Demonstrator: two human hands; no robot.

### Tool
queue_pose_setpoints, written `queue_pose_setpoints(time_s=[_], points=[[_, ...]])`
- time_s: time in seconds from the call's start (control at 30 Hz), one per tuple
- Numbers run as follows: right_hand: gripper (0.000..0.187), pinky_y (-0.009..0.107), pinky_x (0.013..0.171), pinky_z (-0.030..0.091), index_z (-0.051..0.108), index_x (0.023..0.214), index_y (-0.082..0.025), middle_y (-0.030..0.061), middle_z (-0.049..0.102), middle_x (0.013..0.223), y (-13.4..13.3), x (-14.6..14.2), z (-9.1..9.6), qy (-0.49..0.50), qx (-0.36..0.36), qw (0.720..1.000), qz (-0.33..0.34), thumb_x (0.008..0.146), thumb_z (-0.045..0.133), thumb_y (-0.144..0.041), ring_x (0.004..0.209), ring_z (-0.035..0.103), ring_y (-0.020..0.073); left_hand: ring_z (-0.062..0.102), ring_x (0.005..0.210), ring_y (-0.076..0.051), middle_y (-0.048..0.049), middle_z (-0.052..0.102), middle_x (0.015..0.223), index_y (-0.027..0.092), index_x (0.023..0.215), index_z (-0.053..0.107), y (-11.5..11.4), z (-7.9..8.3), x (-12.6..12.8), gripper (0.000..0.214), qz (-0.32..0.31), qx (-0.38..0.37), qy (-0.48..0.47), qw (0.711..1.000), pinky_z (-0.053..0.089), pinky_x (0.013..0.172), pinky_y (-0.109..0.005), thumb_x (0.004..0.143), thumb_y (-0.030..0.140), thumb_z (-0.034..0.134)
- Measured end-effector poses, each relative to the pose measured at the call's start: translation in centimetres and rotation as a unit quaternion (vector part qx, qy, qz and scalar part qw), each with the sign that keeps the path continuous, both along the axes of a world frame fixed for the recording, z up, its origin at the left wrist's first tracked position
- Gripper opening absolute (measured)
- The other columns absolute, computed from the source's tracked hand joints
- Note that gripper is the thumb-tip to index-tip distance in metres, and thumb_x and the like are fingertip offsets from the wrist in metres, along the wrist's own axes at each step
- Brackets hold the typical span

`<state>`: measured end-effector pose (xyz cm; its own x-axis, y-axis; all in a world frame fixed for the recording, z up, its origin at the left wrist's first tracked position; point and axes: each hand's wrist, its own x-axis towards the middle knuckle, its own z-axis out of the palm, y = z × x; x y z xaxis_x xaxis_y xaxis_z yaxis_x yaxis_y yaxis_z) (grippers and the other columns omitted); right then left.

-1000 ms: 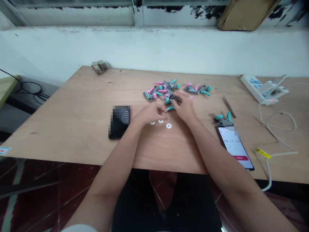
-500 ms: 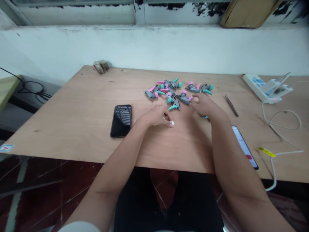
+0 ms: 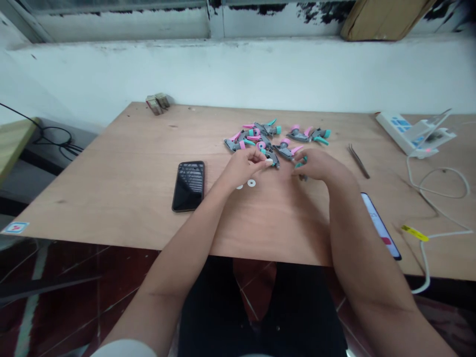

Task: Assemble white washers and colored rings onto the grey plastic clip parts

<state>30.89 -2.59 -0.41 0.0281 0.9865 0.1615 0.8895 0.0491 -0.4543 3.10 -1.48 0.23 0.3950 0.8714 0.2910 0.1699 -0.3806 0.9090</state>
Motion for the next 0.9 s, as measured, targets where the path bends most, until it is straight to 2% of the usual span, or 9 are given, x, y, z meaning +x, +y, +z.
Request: queue_pose_setpoints(time_s=[0.07,0.13,0.2,0.27,0.4,0.5,0.73,0.9], points=[[0.026,0.049,0.095,0.063,0.079,0.097,-0.024,0.0096,0.078,0.099,0.0,-0.8,1.1,0.019,0.063,0.998,-0.015,0.079,0.086,-0.042,0.1,0.076,0.0329,0.07,0.081,-0.015,-0.0061,0.079,0.092,0.017,0.09,0.076,0.0,0.3,0.3,0.024,0.026,-0.012,-0.073,0.997,0.055,0.077,-0.029,0.088,0.039,0.087],[0.033,0.054,0.105,0.061,0.078,0.11,-0.025,0.014,0.076,0.121,0.1,-1.6,1.9,0.064,0.181,0.981,-0.01,0.088,0.081,-0.048,0.119,0.072,0.0353,0.072,0.086,-0.015,-0.0068,0.081,0.096,0.018,0.097,0.079,0.1,0.5,0.4,0.023,0.045,-0.023,-0.13,0.99,0.056,0.081,-0.029,0.089,0.039,0.086],[0.036,0.056,0.113,0.058,0.075,0.12,-0.027,0.0151,0.069,0.14,0.3,-2.8,1.7,0.103,0.278,0.955,0.015,0.094,0.077,-0.051,0.135,0.065,0.0363,0.072,0.085,-0.015,-0.0066,0.082,0.098,0.019,0.1,0.082,0.1,0.7,0.5,0.024,0.062,-0.025,-0.161,0.985,0.056,0.079,-0.028,0.09,0.04,0.086],[0.038,0.06,0.121,0.053,0.074,0.124,-0.029,0.0145,0.063,0.151,0.6,-4.2,0.8,0.108,0.312,0.942,0.061,0.095,0.077,-0.054,0.144,0.06,0.0378,0.07,0.081,-0.014,-0.0061,0.083,0.098,0.02,0.101,0.084,0.2,0.7,0.5,0.025,0.068,-0.028,-0.176,0.982,0.055,0.073,-0.027,0.09,0.043,0.087],[0.04,0.065,0.126,0.046,0.074,0.123,-0.028,0.0159,0.061,0.157,1.4,-6.9,-1.9,0.102,0.311,0.936,0.133,0.096,0.075,-0.058,0.15,0.056,0.0397,0.067,0.076,-0.013,-0.0045,0.081,0.092,0.021,0.1,0.085,0.5,0.3,0.5,0.032,0.043,-0.04,-0.193,0.979,0.056,0.073,-0.027,0.083,0.047,0.092],[0.044,0.065,0.125,0.047,0.074,0.123,-0.027,0.0174,0.06,0.158,1.5,-7.8,-2.8,0.1,0.31,0.935,0.142,0.096,0.074,-0.062,0.151,0.056,0.04,0.067,0.076,-0.012,-0.004,0.08,0.091,0.02,0.099,0.085,0.5,0.0,0.5,0.033,0.04,-0.044,-0.189,0.98,0.056,0.072,-0.027,0.082,0.048,0.092],[0.042,0.066,0.127,0.045,0.077,0.122,-0.031,0.0139,0.063,0.157,0.3,-8.5,-1.6,0.124,0.267,0.949,0.115,0.096,0.075,-0.063,0.152,0.056,0.0406,0.069,0.082,-0.013,-0.0051,0.078,0.106,0.023,0.111,0.079,0.2,0.5,0.3,0.034,0.08,-0.089,-0.117,0.986,0.055,0.064,-0.022,0.083,0.039,0.09],[0.041,0.066,0.129,0.043,0.078,0.121,-0.031,0.0132,0.064,0.157,0.3,-8.7,-1.6,0.123,0.258,0.95,0.126,0.096,0.075,-0.063,0.156,0.052,0.0407,0.076,0.092,-0.016,-0.0092,0.078,0.123,0.023,0.122,0.076,0.1,0.8,-0.1,0.04,0.04,-0.163,-0.108,0.98,0.059,0.066,-0.023,0.086,0.038,0.088]])
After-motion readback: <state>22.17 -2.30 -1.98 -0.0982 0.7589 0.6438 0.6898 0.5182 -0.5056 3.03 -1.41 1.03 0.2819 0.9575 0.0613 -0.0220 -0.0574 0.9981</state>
